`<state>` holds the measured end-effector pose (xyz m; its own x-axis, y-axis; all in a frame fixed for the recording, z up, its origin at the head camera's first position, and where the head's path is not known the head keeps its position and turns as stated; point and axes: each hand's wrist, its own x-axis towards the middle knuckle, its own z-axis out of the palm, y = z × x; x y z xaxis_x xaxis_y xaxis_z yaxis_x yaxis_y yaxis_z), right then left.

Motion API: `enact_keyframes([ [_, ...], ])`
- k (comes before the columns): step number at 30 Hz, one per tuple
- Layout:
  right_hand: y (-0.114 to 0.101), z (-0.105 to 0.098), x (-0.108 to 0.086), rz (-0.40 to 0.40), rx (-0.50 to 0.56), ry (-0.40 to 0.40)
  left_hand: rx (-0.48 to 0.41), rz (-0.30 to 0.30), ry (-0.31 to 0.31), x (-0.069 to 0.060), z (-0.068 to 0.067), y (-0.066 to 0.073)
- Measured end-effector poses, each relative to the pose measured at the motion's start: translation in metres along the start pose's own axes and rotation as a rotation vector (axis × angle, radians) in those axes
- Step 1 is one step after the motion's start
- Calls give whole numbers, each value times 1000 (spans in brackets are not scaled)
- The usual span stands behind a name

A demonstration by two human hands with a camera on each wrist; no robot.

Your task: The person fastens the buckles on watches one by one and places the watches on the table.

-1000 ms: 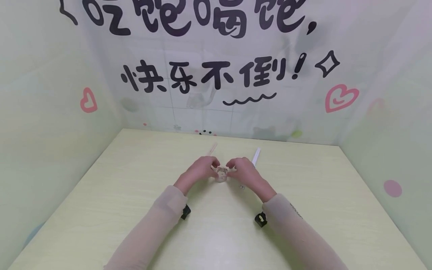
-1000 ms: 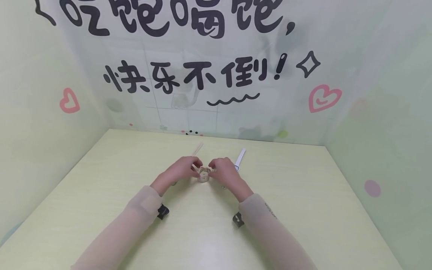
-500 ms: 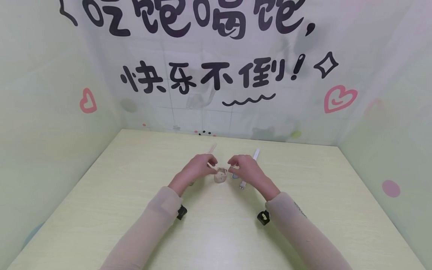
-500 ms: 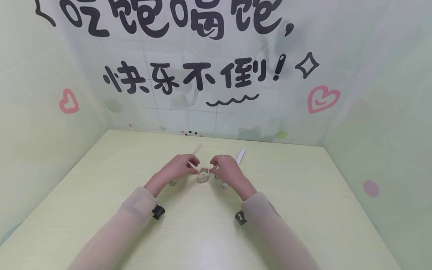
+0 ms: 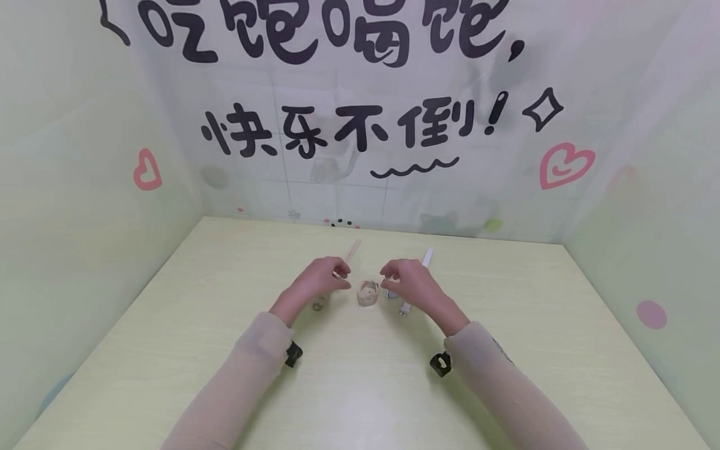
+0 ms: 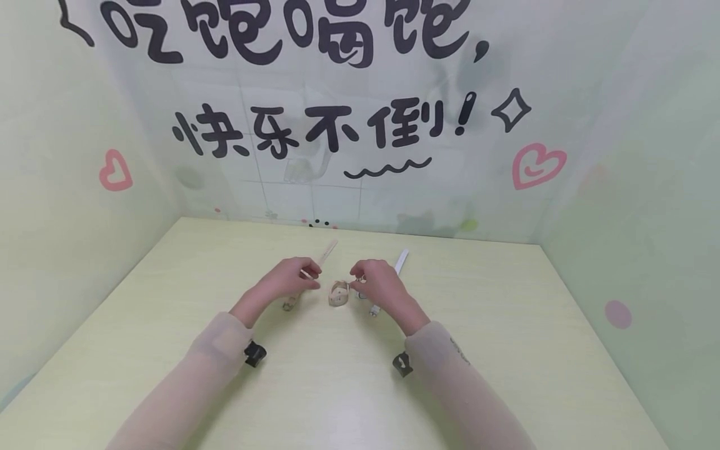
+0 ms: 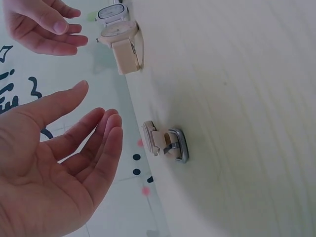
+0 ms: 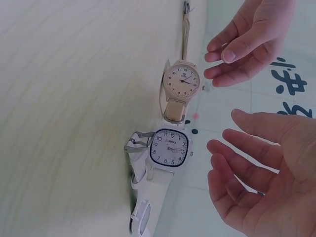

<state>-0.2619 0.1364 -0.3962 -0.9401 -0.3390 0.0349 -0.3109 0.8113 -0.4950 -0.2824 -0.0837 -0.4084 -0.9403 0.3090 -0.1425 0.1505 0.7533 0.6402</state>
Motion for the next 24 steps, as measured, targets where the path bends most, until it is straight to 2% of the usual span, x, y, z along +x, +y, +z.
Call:
enact_keyframes([
  [6, -1, 1, -2, -12, -5, 5, -9, -44, -10, -3, -2, -8],
  [15, -7, -1, -8, -34, 0, 5, 15, -153, 71, 0, -3, -14],
  [24, -8, 1, -9, -35, 18, -6, 109, -230, 47, 5, -2, -18],
])
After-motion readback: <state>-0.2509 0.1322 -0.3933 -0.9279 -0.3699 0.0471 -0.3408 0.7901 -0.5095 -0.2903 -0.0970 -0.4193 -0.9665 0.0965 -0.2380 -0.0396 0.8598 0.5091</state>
